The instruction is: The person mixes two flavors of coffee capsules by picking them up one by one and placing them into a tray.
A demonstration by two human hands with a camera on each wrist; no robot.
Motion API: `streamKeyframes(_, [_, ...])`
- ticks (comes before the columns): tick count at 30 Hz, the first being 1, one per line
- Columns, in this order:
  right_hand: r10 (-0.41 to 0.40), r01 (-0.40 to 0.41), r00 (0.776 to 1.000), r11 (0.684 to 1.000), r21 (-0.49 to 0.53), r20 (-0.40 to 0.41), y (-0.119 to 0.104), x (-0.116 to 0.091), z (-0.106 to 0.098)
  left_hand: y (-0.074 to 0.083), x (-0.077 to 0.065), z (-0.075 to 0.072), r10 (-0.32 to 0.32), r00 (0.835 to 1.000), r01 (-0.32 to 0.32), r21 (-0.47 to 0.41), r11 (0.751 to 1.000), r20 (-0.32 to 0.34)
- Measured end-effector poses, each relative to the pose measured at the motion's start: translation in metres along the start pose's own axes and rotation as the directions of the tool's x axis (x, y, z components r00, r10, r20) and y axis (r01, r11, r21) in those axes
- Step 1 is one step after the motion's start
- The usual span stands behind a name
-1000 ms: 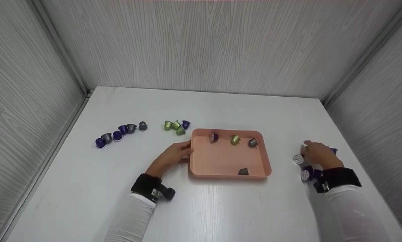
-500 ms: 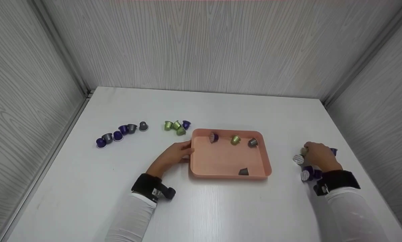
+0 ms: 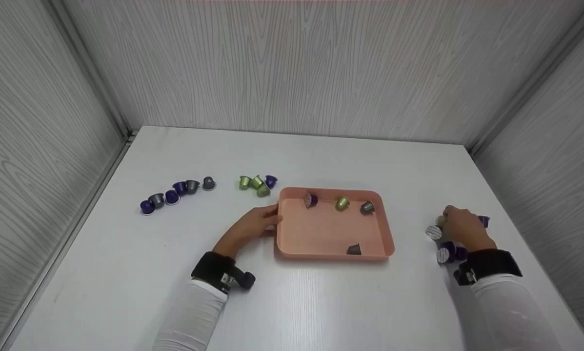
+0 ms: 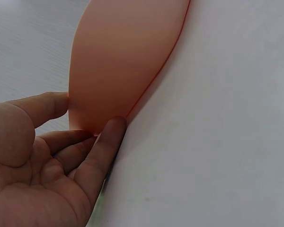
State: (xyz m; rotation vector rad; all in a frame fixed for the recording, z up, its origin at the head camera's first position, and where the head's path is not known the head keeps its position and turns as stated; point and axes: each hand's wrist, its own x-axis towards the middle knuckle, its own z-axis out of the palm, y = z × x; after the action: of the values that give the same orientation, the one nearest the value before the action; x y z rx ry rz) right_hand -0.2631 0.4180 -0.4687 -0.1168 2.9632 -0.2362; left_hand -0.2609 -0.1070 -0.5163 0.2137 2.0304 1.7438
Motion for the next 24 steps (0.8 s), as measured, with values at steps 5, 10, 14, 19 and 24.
streamKeyframes(5, [0.022,-0.023,1.000,0.999,0.045,0.015,-0.0006,0.0000,0.0027,0.0001,-0.0009,-0.0009,0.003,1.000,-0.003,0.008,1.000,0.013])
streamKeyframes(10, [0.048,-0.049,0.999,0.997,0.063,0.012,-0.0029,0.0014,0.0015,0.0014,-0.0016,-0.0016,0.004,1.000,-0.004,0.037,0.999,0.010])
streamKeyframes(14, [0.026,-0.025,0.999,0.999,0.040,-0.025,-0.0025,0.0017,0.0016,0.0040,-0.0041,-0.0015,0.003,1.000,-0.003,0.051,0.999,0.008])
streamKeyframes(19, [0.046,-0.046,0.999,0.999,0.028,-0.010,-0.0004,0.0020,0.0030,0.0022,-0.0035,-0.0016,0.012,1.000,-0.013,0.050,0.999,0.016])
streamKeyframes(24, [0.095,-0.096,0.995,0.995,0.026,0.045,0.0024,0.0028,0.0036,0.0017,-0.0034,-0.0018,0.010,1.000,-0.010,0.054,0.998,0.008])
